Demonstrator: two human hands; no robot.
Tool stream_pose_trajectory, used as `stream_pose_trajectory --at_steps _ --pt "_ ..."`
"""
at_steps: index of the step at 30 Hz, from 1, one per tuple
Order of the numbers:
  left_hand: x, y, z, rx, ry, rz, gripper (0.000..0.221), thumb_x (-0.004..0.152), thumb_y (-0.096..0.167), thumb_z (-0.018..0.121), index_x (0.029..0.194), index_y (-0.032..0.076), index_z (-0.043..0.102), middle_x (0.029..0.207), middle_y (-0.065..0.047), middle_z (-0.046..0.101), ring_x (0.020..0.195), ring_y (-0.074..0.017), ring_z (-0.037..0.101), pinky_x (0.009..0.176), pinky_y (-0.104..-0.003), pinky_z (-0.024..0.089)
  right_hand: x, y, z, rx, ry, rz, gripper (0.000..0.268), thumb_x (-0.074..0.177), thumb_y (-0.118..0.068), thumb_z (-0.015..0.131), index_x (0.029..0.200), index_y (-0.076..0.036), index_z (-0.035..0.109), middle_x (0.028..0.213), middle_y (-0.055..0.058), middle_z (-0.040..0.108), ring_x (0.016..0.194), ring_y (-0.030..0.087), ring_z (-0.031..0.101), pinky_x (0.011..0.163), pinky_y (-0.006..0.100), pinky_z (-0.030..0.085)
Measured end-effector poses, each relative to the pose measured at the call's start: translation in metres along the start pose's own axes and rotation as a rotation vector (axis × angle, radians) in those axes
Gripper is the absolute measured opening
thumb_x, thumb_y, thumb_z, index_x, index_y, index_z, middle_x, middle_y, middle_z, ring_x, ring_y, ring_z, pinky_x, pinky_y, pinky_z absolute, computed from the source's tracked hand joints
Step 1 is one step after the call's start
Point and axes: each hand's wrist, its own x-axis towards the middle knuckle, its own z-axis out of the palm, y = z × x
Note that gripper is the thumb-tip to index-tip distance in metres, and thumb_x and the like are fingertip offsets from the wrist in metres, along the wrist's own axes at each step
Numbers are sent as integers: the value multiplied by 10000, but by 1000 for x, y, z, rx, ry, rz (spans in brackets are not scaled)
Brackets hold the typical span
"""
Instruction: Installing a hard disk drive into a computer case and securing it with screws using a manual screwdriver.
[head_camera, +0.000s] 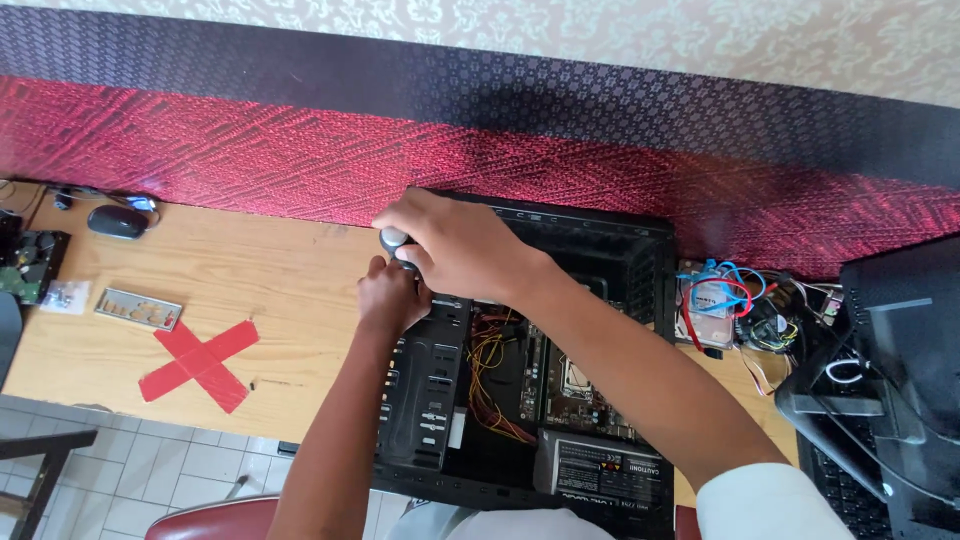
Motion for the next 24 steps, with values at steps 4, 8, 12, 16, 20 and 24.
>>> stream_pose_trajectory --at_steps 4,8,12,16,20,24 --pt "0 4 -10 -56 -3 16 120 673 417 667 691 311 721 704 34 555 812 -223 606 514 -402 594 2 10 9 -66 149 58 361 931 -373 714 1112 -120 531 988 115 643 851 370 732 657 497 586" --pt "0 4 -6 -26 -24 8 159 660 430 669 763 341 752 737 49 581 838 -208 616 553 -393 607 0 15 8 -66 183 48 402 963 -419 686 1111 -97 496 947 122 650 815 351 731 624 470 581" --pt "-3 2 -1 -33 -19 -4 187 667 436 660 787 333 758 727 46 572 819 -216 616 552 -420 606 -1 18 1 -5 80 -86 384 952 -189 709 1248 -72 494 1046 217 640 919 463 716 690 547 596" --pt "-3 5 -9 -21 -42 -11 215 662 459 674 814 333 761 742 59 586 839 -205 621 563 -410 609 2 21 -9 8 -93 -48 288 968 -131 664 1234 -42 597 1135 219 660 1018 423 715 832 464 597" --pt "1 7 -15 -50 48 20 180 673 435 678 766 298 750 700 34 553 794 -226 613 518 -412 603 8 23 -9 17 -107 12 327 969 -214 686 1242 -39 641 1124 194 668 1028 378 715 852 445 596" --pt "1 5 -16 -38 109 61 141 649 406 707 729 290 718 686 35 531 775 -224 601 491 -411 589 11 29 8 -41 38 49 431 919 -465 739 1082 -67 705 956 157 690 856 338 731 700 429 588"
